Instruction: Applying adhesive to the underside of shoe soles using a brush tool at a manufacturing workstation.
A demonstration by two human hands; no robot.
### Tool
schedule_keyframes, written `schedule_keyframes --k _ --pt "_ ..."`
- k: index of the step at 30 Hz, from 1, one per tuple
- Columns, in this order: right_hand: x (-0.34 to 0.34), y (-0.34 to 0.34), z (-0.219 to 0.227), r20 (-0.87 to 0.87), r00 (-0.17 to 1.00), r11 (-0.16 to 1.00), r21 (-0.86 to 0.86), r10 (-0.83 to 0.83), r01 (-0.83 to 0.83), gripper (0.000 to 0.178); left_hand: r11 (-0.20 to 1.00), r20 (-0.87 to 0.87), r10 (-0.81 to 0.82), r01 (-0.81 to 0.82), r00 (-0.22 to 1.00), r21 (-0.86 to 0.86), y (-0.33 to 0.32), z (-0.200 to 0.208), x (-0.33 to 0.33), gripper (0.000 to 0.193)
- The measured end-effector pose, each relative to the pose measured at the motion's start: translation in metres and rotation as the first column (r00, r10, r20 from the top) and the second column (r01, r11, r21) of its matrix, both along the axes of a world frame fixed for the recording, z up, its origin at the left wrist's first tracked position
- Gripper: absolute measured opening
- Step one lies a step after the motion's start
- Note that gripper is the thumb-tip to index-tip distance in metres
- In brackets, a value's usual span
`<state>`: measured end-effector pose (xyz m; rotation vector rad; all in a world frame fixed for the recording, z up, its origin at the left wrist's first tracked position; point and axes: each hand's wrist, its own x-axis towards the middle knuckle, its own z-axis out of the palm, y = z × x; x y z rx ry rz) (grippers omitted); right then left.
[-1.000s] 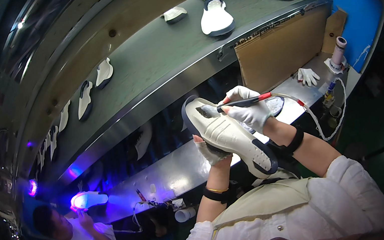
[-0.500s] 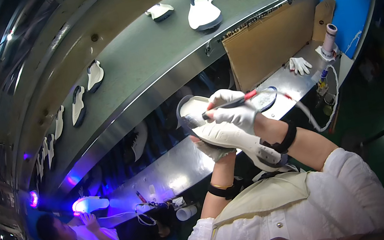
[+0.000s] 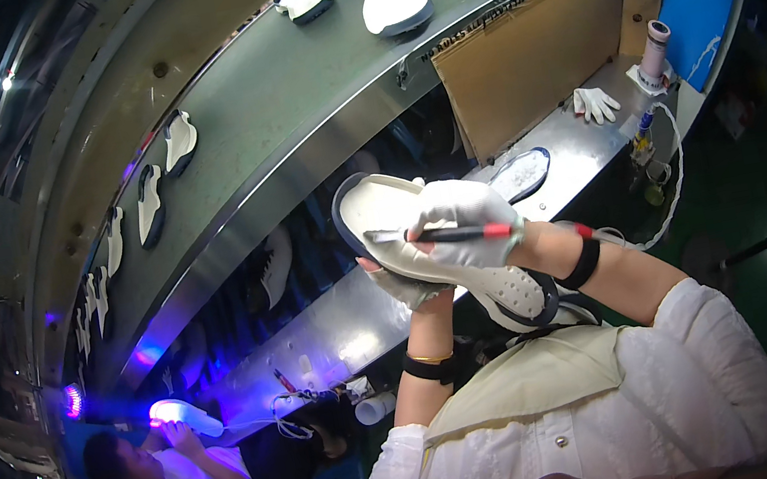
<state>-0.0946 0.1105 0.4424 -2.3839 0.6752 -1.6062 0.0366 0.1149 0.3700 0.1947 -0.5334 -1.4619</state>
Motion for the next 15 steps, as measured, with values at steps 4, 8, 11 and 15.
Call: schedule_keyframes --k 4,8,11,15 --pt "-0.004 0.004 -0.001 0.055 0.964 0.934 0.241 0.258 -0.264 0.01 0.985 0.038 -0.059 0.065 0.998 -0.157 0.0 0.017 -0.006 0.101" --pt "-0.01 0.006 -0.002 0.096 0.971 0.921 0.31 0.218 -0.237 0.011 0.982 0.029 -0.084 0.088 0.996 -0.166 -0.002 0.023 -0.003 0.101" --pt "-0.011 0.008 -0.003 -0.031 0.986 0.984 0.071 0.167 -0.164 0.011 0.979 -0.017 -0.145 0.141 0.989 -0.15 -0.007 0.023 -0.001 0.101" --pt "-0.016 0.011 -0.007 0.071 0.957 0.88 0.378 0.282 -0.287 0.011 0.973 0.0 -0.147 0.145 0.989 -0.182 -0.01 0.024 0.002 0.102"
